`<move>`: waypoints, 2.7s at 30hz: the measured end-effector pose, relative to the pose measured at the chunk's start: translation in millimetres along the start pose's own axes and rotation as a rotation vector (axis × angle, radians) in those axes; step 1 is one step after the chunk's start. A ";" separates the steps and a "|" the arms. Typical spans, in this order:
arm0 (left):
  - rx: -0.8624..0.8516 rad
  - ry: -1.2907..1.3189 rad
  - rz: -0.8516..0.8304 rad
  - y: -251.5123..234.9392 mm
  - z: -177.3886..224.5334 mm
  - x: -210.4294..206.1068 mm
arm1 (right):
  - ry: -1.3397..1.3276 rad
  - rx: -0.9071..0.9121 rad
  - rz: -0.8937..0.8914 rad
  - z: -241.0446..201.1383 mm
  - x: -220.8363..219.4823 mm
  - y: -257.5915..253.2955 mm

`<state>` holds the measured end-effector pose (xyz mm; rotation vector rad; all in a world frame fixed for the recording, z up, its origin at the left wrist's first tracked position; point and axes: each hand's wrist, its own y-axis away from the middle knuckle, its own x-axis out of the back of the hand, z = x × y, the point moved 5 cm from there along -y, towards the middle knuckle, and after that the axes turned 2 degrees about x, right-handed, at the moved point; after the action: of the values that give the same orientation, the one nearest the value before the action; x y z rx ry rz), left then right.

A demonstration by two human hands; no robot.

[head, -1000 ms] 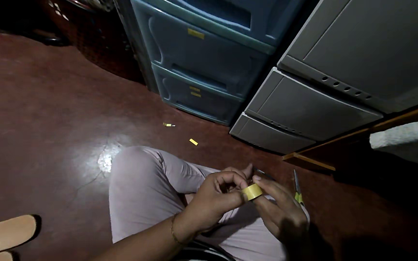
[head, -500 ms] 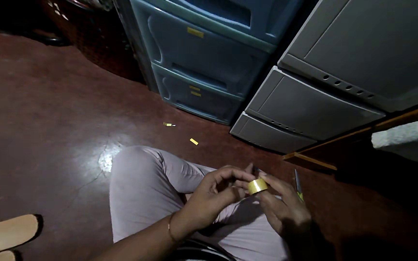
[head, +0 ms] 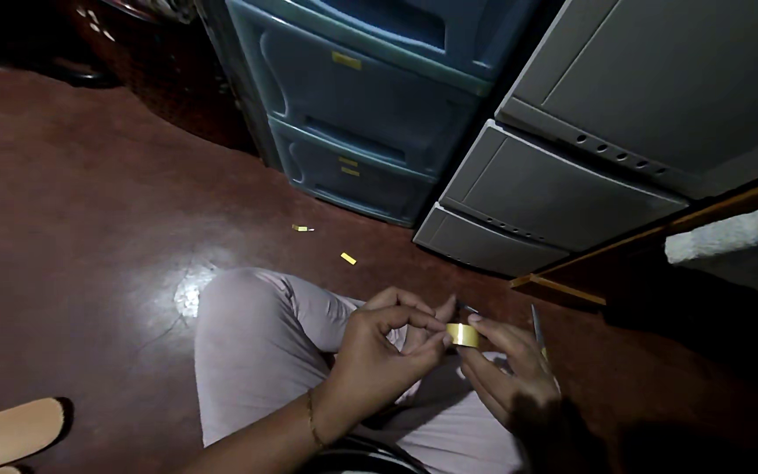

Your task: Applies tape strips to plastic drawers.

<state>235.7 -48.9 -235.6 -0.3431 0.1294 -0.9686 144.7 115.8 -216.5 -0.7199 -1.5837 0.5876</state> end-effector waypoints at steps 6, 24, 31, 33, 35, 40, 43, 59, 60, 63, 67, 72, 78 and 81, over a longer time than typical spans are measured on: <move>0.009 -0.068 -0.001 -2.5 1.9 -0.1 | 0.064 0.035 -0.025 -3.8 0.3 -2.3; 0.270 0.428 -0.105 7.0 -6.1 -23.1 | -0.786 -0.427 0.105 20.1 -11.4 7.5; -0.179 -0.010 -0.205 -11.2 8.6 -7.2 | -0.997 -0.487 0.007 21.7 -10.9 7.5; -0.154 -0.047 -0.257 -14.8 9.2 -5.6 | -0.977 -0.472 -0.014 21.0 -10.7 6.7; -0.124 -0.060 -0.309 -17.4 9.0 -4.2 | -0.944 -0.451 -0.043 21.1 -9.4 6.1; -0.176 -0.101 -0.354 -19.3 9.3 1.0 | -0.945 -0.439 -0.117 21.6 -6.1 5.8; -0.229 -0.143 -0.346 -18.2 10.5 1.5 | -0.945 -0.443 -0.140 21.7 -5.5 5.9; -0.271 -0.412 -0.440 -6.9 -3.7 -7.8 | -0.966 -0.553 -0.171 17.7 -17.6 23.8; -0.251 -0.411 -0.439 -5.8 -7.2 -8.8 | -0.965 -0.568 -0.164 17.1 -20.2 25.7; -0.192 -0.387 -0.405 -0.7 -16.7 -12.8 | -0.892 -0.581 -0.163 16.0 -26.2 28.7; -0.166 -0.388 -0.323 5.7 -24.1 -17.5 | -0.786 -0.627 -0.162 13.3 -32.7 29.1; -0.151 -0.442 -0.267 7.0 -25.5 -17.5 | -0.649 -0.718 -0.188 10.7 -36.5 26.9; -0.013 -0.366 -0.361 -1.1 -24.9 -12.4 | -0.650 -0.644 -0.199 14.1 -40.0 24.2; 0.018 -0.234 -0.378 -6.3 -23.6 -8.8 | -0.757 -0.597 -0.173 13.3 -40.0 22.4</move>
<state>219.6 -50.3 -256.0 -0.4722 -0.1640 -1.2928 136.9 101.9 -261.5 -0.8289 -2.5582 0.2512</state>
